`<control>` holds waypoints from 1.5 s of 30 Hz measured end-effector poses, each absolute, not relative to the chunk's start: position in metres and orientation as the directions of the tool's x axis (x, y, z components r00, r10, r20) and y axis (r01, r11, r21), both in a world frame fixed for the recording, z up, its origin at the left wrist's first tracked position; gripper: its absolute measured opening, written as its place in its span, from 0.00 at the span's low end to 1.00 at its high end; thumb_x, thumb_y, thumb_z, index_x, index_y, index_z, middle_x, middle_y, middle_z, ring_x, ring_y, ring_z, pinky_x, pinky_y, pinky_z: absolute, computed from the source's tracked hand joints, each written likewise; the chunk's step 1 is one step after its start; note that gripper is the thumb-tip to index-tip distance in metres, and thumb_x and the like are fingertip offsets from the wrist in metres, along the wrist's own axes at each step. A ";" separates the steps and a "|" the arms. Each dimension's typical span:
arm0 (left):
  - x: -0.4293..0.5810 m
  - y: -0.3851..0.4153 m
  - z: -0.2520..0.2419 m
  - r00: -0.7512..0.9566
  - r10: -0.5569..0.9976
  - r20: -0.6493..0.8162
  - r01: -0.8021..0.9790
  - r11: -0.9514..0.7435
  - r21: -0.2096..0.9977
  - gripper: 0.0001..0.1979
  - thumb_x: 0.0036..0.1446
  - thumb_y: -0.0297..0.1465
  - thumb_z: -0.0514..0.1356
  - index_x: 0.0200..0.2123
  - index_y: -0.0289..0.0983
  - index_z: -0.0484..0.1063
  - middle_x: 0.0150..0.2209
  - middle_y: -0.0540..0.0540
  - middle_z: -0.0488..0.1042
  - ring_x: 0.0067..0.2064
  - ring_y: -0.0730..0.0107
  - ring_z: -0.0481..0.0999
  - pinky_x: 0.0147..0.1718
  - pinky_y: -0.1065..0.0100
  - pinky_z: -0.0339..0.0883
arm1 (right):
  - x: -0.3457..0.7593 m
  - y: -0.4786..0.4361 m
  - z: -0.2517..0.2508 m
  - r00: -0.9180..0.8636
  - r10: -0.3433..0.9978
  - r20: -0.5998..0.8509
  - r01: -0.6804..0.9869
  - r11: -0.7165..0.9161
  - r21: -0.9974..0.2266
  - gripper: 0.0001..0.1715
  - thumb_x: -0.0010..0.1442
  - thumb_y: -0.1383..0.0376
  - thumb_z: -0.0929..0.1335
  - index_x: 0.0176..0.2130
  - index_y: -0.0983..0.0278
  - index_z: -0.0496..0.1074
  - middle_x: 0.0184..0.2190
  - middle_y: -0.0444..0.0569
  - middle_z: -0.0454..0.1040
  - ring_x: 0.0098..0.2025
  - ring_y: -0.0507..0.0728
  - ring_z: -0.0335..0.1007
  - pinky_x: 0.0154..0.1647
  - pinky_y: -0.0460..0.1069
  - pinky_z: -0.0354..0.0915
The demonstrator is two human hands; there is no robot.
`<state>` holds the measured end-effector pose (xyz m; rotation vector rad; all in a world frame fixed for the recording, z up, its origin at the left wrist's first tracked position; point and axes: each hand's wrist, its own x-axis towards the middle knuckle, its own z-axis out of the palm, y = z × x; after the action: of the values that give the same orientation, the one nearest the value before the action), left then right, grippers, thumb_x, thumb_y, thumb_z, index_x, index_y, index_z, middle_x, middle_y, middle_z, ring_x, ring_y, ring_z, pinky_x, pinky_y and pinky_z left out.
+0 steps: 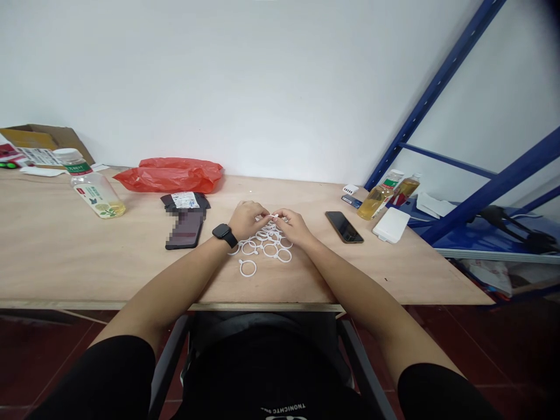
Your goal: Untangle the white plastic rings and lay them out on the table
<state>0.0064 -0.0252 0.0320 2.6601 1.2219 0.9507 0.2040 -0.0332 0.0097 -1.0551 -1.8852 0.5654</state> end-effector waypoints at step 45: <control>-0.021 0.019 0.005 0.367 0.868 0.335 0.809 -0.476 0.346 0.19 0.58 0.42 0.58 0.45 0.38 0.80 0.43 0.44 0.80 0.44 0.61 0.77 0.45 0.66 0.67 | 0.220 -0.006 -0.005 -0.388 0.786 0.482 0.742 0.576 -0.342 0.15 0.62 0.66 0.65 0.47 0.62 0.76 0.47 0.51 0.78 0.50 0.59 0.69 0.55 0.54 0.61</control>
<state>-0.0212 0.0193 0.0046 2.4942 1.5379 0.7283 0.2200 -0.0059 -0.0048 -1.2128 -2.1998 0.0924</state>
